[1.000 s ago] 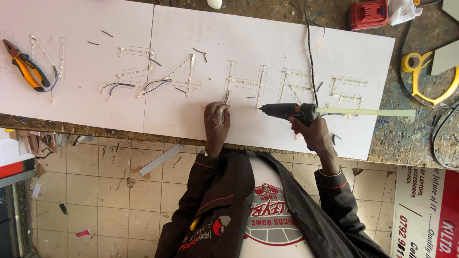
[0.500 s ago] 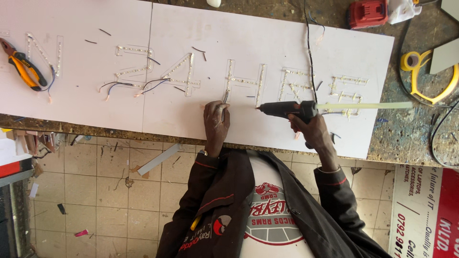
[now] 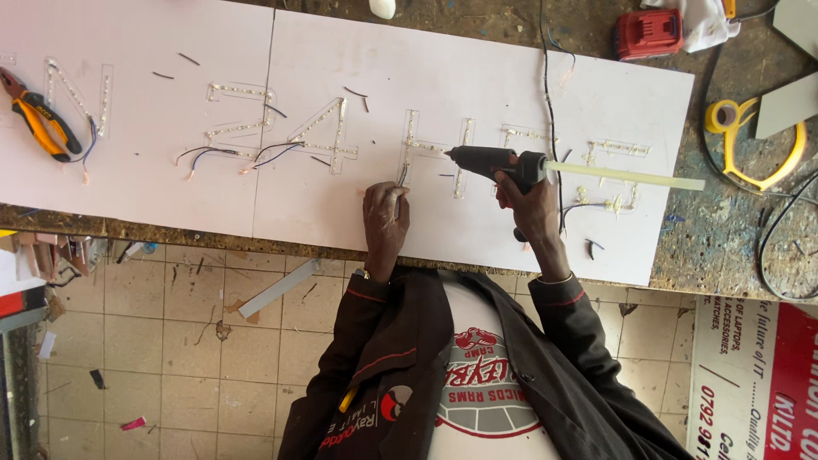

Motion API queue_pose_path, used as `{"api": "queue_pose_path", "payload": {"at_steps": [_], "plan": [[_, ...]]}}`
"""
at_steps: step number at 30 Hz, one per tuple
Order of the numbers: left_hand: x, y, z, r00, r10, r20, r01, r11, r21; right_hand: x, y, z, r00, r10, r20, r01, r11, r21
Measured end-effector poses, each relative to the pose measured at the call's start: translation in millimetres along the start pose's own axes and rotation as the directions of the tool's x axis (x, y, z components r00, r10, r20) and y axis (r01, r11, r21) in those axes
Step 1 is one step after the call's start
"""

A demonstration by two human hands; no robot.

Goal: The person uses a hot glue gun to attach LED strips to the outlines of letters spelling 'OPEN 24 HRS' on a white board. They methodically apply glue along the letter shapes and press the LED strips into place, working from right to left across the board.

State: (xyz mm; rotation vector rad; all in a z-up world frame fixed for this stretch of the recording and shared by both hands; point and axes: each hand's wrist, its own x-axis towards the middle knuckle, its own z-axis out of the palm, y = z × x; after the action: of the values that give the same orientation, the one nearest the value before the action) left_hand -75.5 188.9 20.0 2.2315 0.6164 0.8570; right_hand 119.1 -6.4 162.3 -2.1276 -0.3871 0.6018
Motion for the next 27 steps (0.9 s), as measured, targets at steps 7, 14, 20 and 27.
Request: {"api": "queue_pose_path", "payload": {"at_steps": [7,14,20,27], "plan": [[-0.4,-1.2,-2.4,1.0,0.0,-0.012,0.0,1.0,-0.013,2.7,14.5,12.6,1.0,0.012,-0.028,-0.014,0.998,-0.068],[-2.3,1.7,-3.9,1.0,-0.002,0.003,0.002,1.0,-0.016,1.9,5.7,11.6,0.997,-0.014,-0.074,0.012,1.0,-0.029],[0.1,-5.6,-0.7,1.0,0.018,0.017,-0.017,0.999,-0.037,3.2,6.6,17.1,0.997,0.004,-0.071,-0.005,1.0,-0.014],[0.6,-1.1,-2.6,1.0,0.026,-0.008,-0.026,0.999,-0.038,5.8,-2.0,37.2,1.0,-0.017,-0.002,0.017,0.998,0.06]]}}
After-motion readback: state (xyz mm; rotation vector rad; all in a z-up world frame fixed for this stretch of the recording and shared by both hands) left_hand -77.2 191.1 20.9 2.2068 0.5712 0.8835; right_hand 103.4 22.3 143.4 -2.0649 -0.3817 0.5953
